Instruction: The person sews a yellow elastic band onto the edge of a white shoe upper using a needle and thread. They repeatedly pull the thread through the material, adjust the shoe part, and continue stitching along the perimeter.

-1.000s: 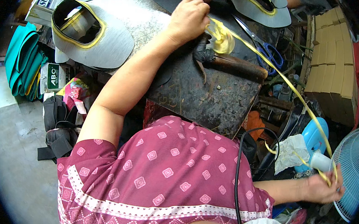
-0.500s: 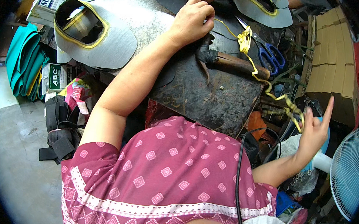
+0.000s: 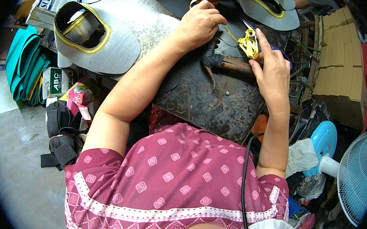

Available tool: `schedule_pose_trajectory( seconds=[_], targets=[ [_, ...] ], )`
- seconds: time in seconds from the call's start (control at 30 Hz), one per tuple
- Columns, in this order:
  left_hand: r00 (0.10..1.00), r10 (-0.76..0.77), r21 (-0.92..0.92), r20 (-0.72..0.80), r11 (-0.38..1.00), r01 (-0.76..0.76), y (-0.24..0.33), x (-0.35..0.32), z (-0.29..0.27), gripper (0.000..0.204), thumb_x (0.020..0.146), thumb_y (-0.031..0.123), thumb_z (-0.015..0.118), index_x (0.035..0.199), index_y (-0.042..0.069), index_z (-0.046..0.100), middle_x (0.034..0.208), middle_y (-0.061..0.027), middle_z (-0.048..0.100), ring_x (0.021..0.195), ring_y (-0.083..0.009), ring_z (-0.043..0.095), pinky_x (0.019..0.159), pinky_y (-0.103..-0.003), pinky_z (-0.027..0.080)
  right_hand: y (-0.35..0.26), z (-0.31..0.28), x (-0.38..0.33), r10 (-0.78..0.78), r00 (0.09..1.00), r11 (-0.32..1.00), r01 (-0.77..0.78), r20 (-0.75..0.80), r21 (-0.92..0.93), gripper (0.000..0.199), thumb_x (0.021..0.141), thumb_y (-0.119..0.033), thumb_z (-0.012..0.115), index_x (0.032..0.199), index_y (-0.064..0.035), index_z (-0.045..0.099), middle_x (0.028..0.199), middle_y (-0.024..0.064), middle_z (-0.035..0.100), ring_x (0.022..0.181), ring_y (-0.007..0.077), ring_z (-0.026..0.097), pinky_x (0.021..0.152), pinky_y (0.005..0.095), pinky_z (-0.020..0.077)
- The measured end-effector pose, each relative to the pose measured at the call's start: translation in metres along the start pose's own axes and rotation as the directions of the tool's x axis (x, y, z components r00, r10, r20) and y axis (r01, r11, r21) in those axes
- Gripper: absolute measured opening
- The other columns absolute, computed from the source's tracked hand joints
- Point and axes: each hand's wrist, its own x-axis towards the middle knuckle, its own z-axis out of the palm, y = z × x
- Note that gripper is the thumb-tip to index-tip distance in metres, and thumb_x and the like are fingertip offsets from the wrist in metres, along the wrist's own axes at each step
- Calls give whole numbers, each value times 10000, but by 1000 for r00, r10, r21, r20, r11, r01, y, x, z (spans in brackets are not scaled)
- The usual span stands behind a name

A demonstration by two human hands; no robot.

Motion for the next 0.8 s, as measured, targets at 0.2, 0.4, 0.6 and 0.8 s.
schedule_pose_trajectory(
  seconds=[0.2,0.4,0.6,0.8],
  targets=[
    [961,-227,-397,-157,906,149,0,1,1,297,865,17,533,1098,74,709,1057,-84,698,1082,-237,603,980,-331,453,17,-4,0,151,977,887,-67,-148,457,693,789,38,664,1427,-177,501,767,96,680,650,178,632,680,312,513],
    [872,-446,-636,-202,737,230,13,7,-8,258,959,85,522,1178,6,632,1074,-97,677,1018,-191,624,954,-327,465,22,-19,-4,261,958,618,-73,-116,782,725,802,113,558,1468,-157,464,783,9,611,722,63,536,740,221,465],
    [972,194,-253,-133,942,-223,40,12,-2,318,809,266,756,1097,143,706,1062,-28,668,1033,-246,586,926,-382,471,8,-18,-2,240,961,654,-54,-139,755,718,803,112,552,1475,-120,446,813,1,616,749,60,548,777,212,463],
    [975,188,-149,-120,967,-205,40,8,8,235,812,222,739,1024,128,705,965,-40,658,956,-249,600,921,-385,455,-2,-19,0,202,972,588,-23,-120,809,720,798,114,547,1478,-95,431,831,7,624,757,55,549,781,204,459]
  ],
)
